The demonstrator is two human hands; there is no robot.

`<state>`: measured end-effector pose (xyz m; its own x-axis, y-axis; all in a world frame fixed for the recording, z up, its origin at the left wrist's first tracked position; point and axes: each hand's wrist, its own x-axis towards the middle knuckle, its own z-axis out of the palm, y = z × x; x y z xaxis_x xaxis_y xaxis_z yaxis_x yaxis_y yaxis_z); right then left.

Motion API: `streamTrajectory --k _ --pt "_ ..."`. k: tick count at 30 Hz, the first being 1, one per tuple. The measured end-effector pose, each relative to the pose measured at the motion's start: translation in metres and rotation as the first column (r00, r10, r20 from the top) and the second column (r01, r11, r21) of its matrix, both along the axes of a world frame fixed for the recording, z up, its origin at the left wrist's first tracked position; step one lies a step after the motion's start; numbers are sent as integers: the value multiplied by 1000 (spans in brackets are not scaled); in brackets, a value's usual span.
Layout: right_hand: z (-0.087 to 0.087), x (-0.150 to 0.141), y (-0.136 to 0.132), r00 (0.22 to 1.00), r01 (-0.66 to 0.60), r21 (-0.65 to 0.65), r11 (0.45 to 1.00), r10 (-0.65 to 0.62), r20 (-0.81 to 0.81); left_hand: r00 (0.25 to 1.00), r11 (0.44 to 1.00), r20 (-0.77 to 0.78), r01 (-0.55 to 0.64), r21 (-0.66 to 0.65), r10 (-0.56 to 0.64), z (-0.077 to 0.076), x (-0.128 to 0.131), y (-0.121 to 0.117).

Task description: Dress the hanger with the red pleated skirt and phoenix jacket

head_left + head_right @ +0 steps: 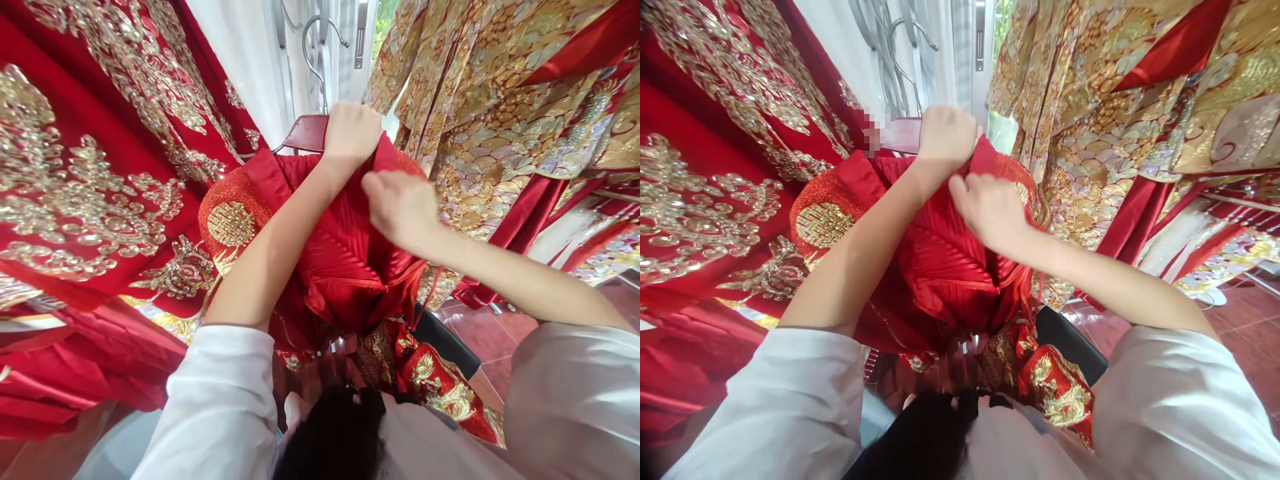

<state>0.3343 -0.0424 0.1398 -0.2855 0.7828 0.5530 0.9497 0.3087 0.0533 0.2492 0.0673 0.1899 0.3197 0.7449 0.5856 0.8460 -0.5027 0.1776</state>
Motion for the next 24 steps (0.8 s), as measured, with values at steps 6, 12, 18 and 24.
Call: streamTrajectory --k 6,12,18,24 --pt "-63 -22 36 974 7 -143 990 25 226 992 990 -115 -41 138 57 -10 -4 0" --pt "-72 -44 39 987 97 -95 991 -84 138 973 975 -230 36 221 16 -2 -11 -18" --pt "11 -27 29 999 -51 -128 991 48 -26 977 896 -120 -111 431 179 18 -66 -68" --pt "78 3 60 962 -118 64 991 130 -240 905 883 -1 -414 222 425 3 -138 -109"
